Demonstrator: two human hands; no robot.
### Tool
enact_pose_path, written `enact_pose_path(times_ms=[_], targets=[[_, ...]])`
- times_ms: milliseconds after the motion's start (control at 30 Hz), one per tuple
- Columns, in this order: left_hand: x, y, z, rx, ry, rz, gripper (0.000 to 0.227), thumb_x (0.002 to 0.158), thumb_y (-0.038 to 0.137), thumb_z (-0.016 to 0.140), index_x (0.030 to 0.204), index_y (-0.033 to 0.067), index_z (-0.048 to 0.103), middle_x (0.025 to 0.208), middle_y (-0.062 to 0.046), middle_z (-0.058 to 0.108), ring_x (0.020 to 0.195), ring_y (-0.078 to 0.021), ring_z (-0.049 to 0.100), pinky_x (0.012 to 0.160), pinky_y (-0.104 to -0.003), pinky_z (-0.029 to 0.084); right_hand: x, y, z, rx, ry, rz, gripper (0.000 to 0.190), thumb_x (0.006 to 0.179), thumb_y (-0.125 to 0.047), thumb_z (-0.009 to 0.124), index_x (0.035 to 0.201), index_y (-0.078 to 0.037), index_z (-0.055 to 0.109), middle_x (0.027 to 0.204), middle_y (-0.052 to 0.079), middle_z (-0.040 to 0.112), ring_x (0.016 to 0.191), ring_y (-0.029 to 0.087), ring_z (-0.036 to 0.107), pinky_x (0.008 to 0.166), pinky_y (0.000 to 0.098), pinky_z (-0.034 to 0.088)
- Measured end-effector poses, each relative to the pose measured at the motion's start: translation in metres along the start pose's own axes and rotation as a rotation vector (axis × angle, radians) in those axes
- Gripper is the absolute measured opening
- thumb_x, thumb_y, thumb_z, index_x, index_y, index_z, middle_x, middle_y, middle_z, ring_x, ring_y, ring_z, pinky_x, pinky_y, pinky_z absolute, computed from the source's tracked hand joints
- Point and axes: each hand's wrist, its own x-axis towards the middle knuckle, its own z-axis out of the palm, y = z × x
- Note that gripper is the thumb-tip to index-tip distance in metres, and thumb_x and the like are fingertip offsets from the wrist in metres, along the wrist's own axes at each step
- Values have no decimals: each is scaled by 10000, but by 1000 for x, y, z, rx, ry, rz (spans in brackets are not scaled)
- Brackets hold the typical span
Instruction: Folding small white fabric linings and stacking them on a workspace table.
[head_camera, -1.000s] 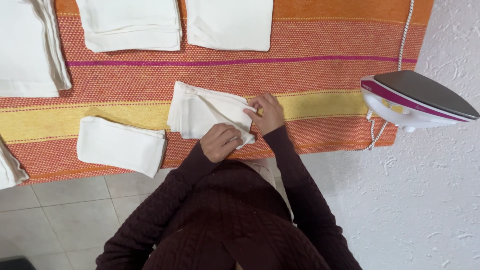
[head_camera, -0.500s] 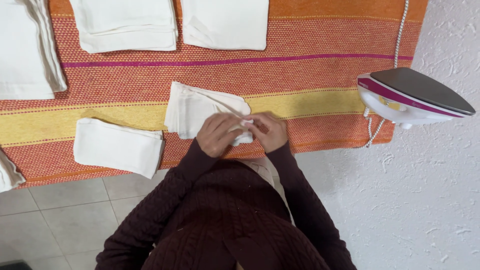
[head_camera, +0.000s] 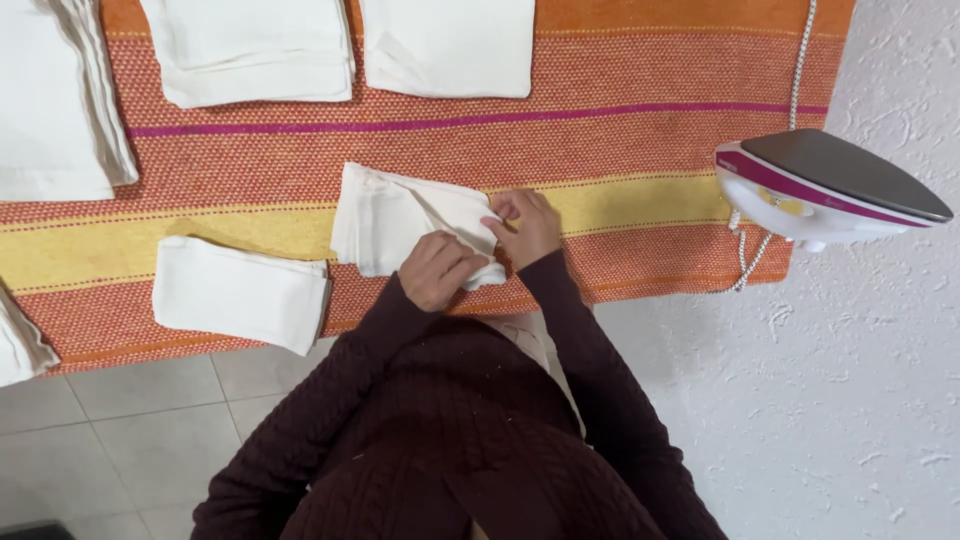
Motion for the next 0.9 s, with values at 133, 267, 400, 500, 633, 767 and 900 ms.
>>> enact_pose_path(times_ms=[133, 267, 400, 500, 633, 767, 900], targets=[[6, -4, -2, 15, 18, 15, 209, 1044, 172, 597, 909, 101, 740, 890, -55, 608, 817, -242, 630, 857, -417, 581, -2, -3, 1, 73, -18, 67, 255, 749, -187, 911, 853, -139, 683, 787, 27, 615, 762, 236, 676, 660, 340, 566], [17, -4, -9, -18, 18, 32, 230, 1046, 168, 588, 870, 80, 707, 887, -64, 645, 832, -254, 648, 875, -436, 575, -4, -27, -8, 72, -12, 95, 256, 785, -179, 896, 852, -130, 654, 744, 46, 596, 719, 252, 666, 633, 320, 560], [23, -1, -14, -20, 4, 32, 248, 1052, 169, 576, 856, 77, 697, 890, -60, 662, 834, -253, 662, 878, -436, 572, -9, -33, -10, 137, 0, 193, 282, 810, -205, 877, 924, -140, 628, 767, 49, 627, 714, 258, 655, 655, 356, 546], [28, 3, -20, -26, -14, 29, 255, 1053, 167, 572, 845, 73, 687, 884, -61, 667, 831, -255, 667, 880, -437, 572, -10, -35, -10, 141, 51, 92, 262, 791, -183, 893, 892, -148, 654, 762, 17, 624, 712, 217, 641, 669, 305, 538], [30, 3, -21, -23, -11, 33, 286, 1063, 178, 548, 833, 75, 683, 875, -67, 671, 829, -253, 668, 879, -434, 573, -9, -34, -17, 105, 76, -19, 296, 763, -187, 920, 795, -136, 630, 758, 21, 591, 718, 233, 595, 694, 323, 520], [25, 2, -19, -38, -23, 31, 275, 1066, 172, 556, 846, 71, 687, 894, -73, 677, 835, -266, 671, 870, -442, 576, -12, -32, -16, 162, 33, -118, 304, 793, -193, 902, 752, -148, 604, 826, -7, 710, 776, 241, 646, 771, 317, 519], [20, 1, -14, -42, -17, 26, 291, 1077, 163, 532, 851, 65, 689, 880, -79, 671, 823, -266, 669, 861, -439, 579, -25, -22, -19, 235, -39, 21, 203, 808, -171, 883, 939, -144, 730, 816, 49, 722, 766, 265, 706, 740, 372, 567]])
